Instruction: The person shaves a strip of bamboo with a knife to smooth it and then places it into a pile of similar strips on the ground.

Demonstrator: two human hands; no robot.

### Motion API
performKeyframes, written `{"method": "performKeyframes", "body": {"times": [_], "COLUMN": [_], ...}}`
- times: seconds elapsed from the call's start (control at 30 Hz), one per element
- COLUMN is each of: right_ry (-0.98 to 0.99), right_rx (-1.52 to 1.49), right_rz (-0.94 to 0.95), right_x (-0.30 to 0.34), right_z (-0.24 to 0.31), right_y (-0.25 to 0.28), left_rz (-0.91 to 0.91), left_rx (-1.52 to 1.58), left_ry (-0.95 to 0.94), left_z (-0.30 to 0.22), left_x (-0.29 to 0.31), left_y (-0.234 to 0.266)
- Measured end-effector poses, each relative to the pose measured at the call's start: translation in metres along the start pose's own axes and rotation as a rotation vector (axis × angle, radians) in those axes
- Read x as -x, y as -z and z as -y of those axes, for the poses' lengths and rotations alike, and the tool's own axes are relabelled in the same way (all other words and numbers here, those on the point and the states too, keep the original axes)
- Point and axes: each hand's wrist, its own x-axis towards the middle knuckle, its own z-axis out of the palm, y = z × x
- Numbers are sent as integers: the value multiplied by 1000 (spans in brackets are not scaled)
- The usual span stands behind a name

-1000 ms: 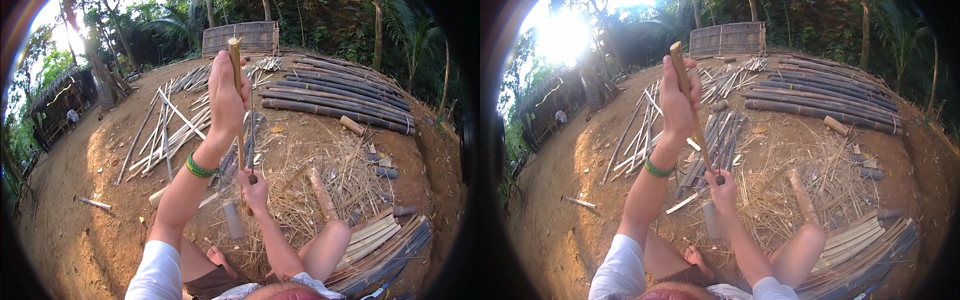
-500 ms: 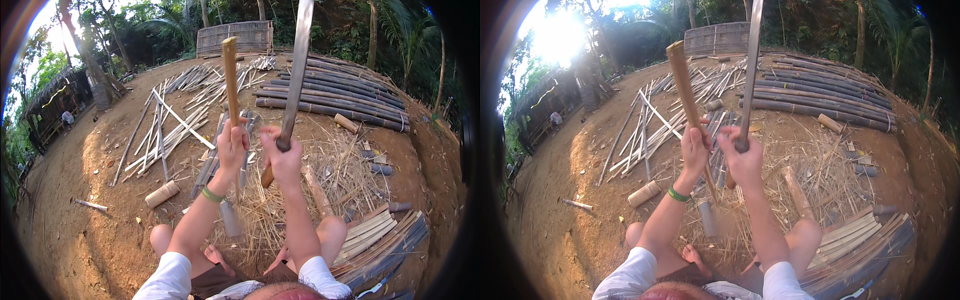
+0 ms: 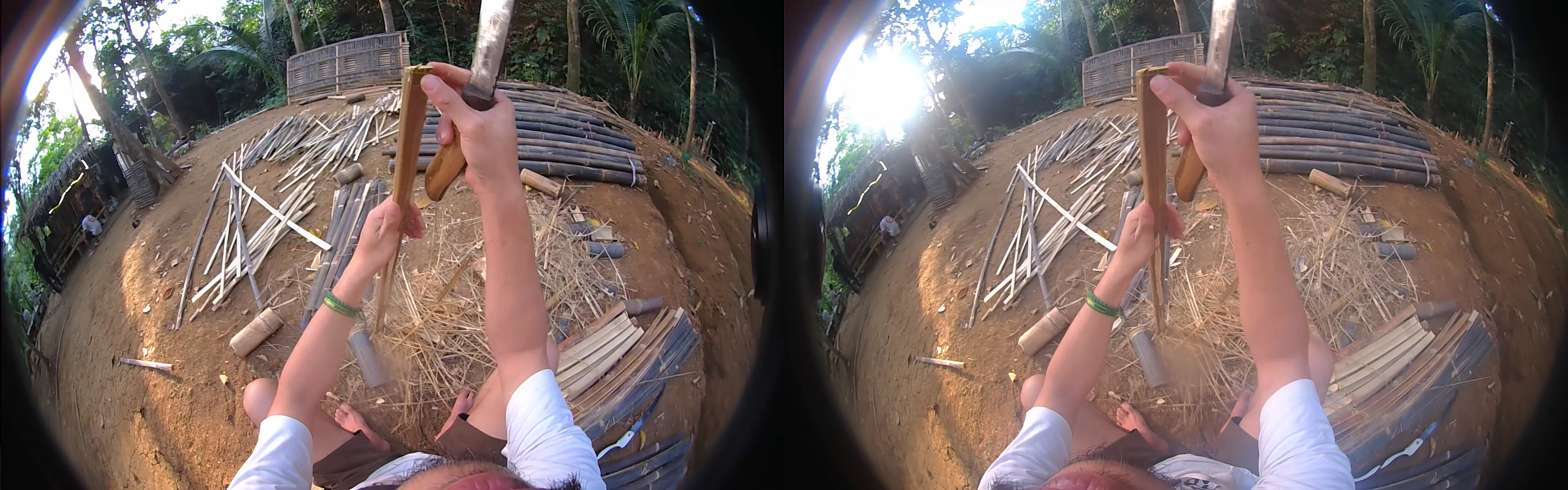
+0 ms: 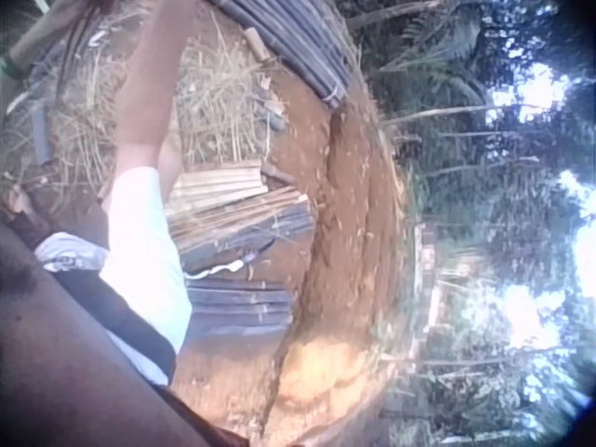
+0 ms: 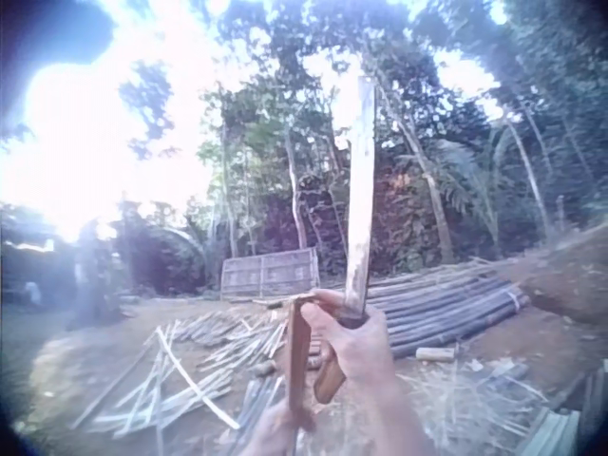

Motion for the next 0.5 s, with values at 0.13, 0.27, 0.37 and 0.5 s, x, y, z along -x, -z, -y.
{"method": "performKeyframes", "body": {"times": [0.13,0.27,0.37,0.5], "right_ry": [-26,-16,40,-36], "right_rx": [1,-20,-26,7], "right_rz": [48,-21,-92,-327], "right_x": [1,4,2,4], "right_z": [-1,5,2,4], "right_y": [13,14,14,32], "left_rz": [-90,-206,-291,-257], "left_rx": [-26,-33,-96,-393], "left_ry": [20,244,185,220], "left_z": [37,68,47,-25], "left_x": [41,67,60,55], "left_y": [-18,-3,26,82]}}
